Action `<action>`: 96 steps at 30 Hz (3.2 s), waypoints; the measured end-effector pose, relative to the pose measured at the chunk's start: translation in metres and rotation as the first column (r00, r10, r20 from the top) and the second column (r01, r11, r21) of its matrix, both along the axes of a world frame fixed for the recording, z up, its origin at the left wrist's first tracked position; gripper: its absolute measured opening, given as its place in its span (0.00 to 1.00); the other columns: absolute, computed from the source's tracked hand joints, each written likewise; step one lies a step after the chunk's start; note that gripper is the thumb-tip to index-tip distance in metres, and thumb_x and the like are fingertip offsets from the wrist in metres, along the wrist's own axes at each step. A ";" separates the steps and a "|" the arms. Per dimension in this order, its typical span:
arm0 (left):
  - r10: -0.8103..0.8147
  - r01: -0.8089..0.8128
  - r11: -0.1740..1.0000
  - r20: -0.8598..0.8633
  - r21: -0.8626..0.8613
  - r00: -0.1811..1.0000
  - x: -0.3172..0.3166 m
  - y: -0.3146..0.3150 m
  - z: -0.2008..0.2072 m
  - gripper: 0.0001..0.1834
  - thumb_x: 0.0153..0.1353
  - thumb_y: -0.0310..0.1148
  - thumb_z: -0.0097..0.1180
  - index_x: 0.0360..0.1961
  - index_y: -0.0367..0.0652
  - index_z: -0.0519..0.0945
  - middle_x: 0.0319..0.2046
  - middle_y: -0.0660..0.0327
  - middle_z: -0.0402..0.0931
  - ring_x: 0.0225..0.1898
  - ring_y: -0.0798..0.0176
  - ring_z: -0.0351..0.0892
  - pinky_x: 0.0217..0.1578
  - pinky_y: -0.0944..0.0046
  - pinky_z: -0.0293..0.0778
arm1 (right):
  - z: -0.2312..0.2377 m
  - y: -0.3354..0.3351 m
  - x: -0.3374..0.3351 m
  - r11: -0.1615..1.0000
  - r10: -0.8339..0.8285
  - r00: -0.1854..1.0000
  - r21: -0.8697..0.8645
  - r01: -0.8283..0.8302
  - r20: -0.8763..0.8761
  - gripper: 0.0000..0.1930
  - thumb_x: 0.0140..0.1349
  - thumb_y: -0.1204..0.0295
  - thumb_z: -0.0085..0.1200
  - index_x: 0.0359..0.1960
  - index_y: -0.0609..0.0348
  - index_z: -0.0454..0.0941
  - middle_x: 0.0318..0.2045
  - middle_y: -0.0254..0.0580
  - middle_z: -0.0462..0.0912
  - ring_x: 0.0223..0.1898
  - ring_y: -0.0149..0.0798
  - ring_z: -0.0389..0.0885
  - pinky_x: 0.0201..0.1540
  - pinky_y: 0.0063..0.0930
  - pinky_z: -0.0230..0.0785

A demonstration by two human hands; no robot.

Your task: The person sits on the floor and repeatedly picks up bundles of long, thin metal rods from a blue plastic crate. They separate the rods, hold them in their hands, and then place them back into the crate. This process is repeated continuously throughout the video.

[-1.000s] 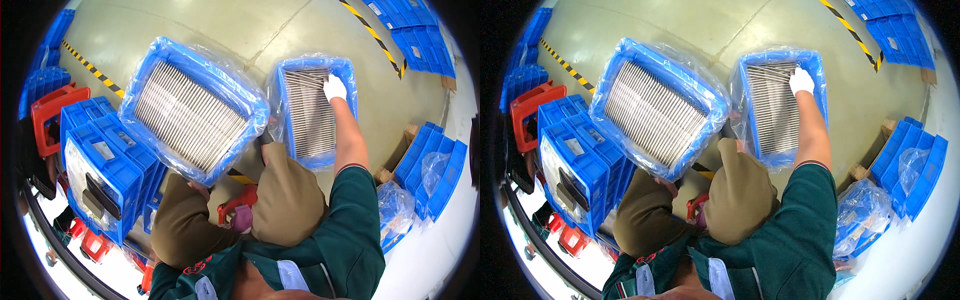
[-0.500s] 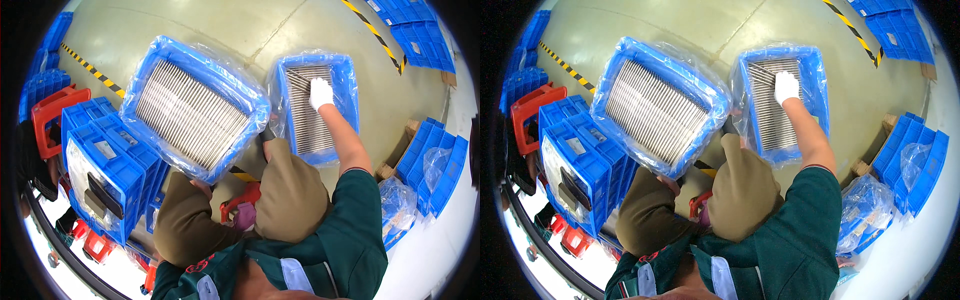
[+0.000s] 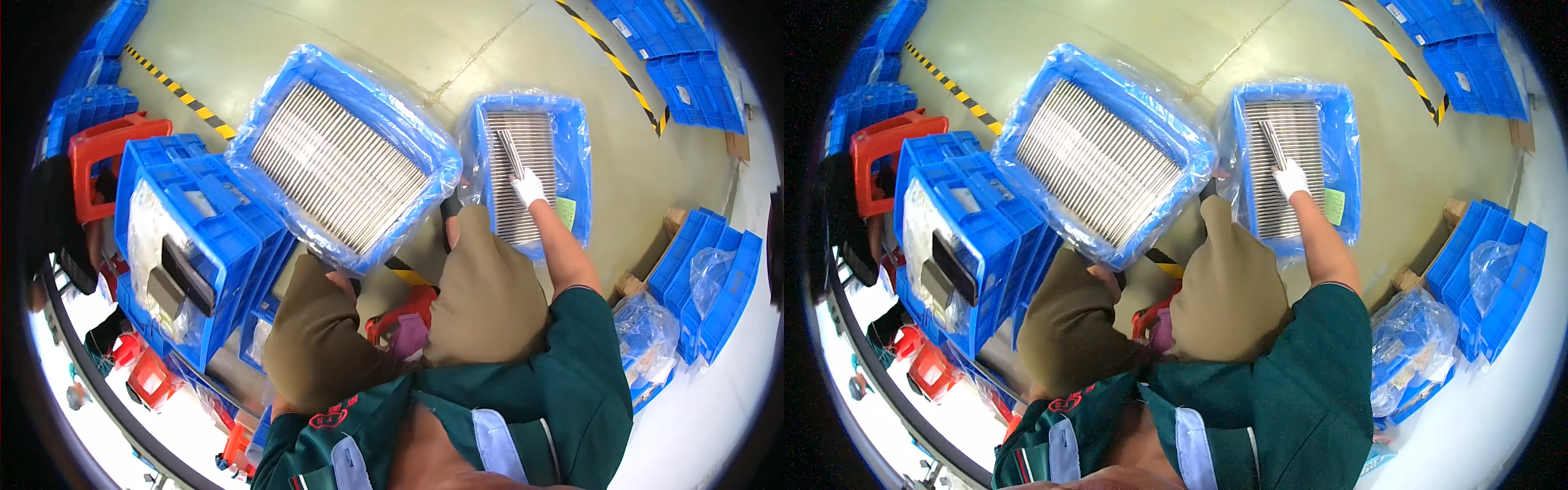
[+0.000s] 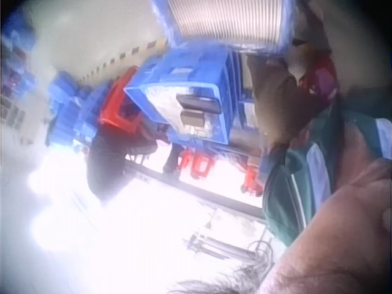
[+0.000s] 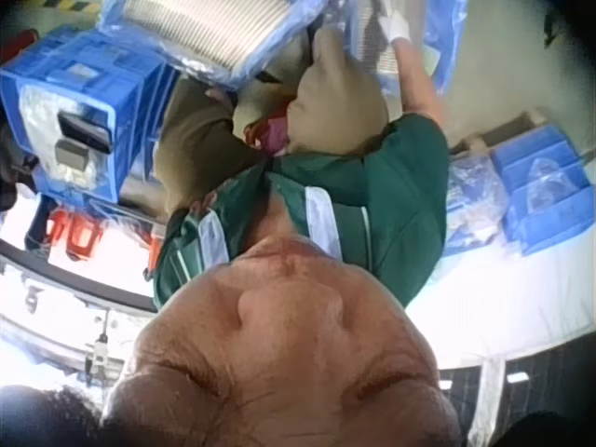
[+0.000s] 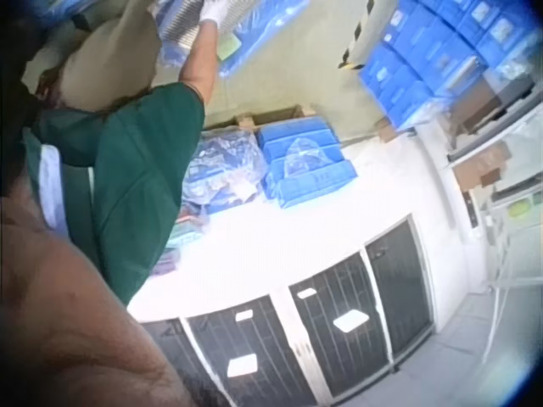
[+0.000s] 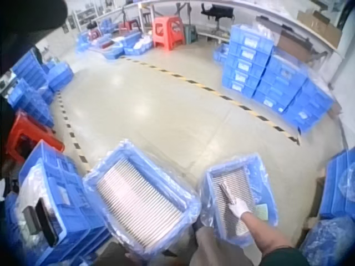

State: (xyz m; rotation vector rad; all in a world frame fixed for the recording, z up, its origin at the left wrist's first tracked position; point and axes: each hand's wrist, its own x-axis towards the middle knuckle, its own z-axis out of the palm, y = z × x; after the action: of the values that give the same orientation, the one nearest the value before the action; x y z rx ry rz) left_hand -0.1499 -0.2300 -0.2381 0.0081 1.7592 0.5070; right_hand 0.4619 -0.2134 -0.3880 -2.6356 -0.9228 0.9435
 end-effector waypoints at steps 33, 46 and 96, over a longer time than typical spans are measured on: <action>-0.453 -0.508 0.451 0.679 0.733 0.577 0.135 0.224 0.260 0.17 0.63 0.47 0.50 0.36 0.42 0.77 0.29 0.64 0.76 0.32 0.68 0.74 0.36 0.63 0.74 | 0.449 0.125 -0.293 0.682 0.565 0.724 0.718 -0.139 -0.396 0.08 0.61 0.68 0.51 0.35 0.61 0.74 0.16 0.32 0.75 0.13 0.22 0.65 0.17 0.18 0.58; -0.467 -0.179 0.480 0.423 0.859 0.777 0.157 0.217 0.233 0.12 0.64 0.41 0.51 0.37 0.43 0.78 0.27 0.67 0.77 0.29 0.73 0.73 0.33 0.70 0.71 | 0.404 0.163 -0.308 0.660 0.523 0.747 0.750 -0.049 -0.412 0.11 0.61 0.68 0.53 0.41 0.62 0.75 0.20 0.34 0.77 0.21 0.25 0.72 0.26 0.22 0.65; -0.638 -0.022 0.737 0.707 0.675 0.306 0.191 0.181 0.237 0.17 0.67 0.48 0.39 0.32 0.45 0.67 0.15 0.71 0.57 0.11 0.76 0.50 0.14 0.73 0.50 | 0.408 0.182 -0.290 0.674 0.307 0.576 0.600 0.430 -0.758 0.13 0.54 0.67 0.62 0.20 0.54 0.71 0.14 0.29 0.68 0.11 0.25 0.64 0.11 0.21 0.53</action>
State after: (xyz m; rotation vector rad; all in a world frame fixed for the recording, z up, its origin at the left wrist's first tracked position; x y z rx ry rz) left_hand 0.0408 -0.0493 -0.0007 0.4512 0.3472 0.5532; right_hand 0.1718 -0.0312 0.0204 -1.2375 -0.6880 1.2376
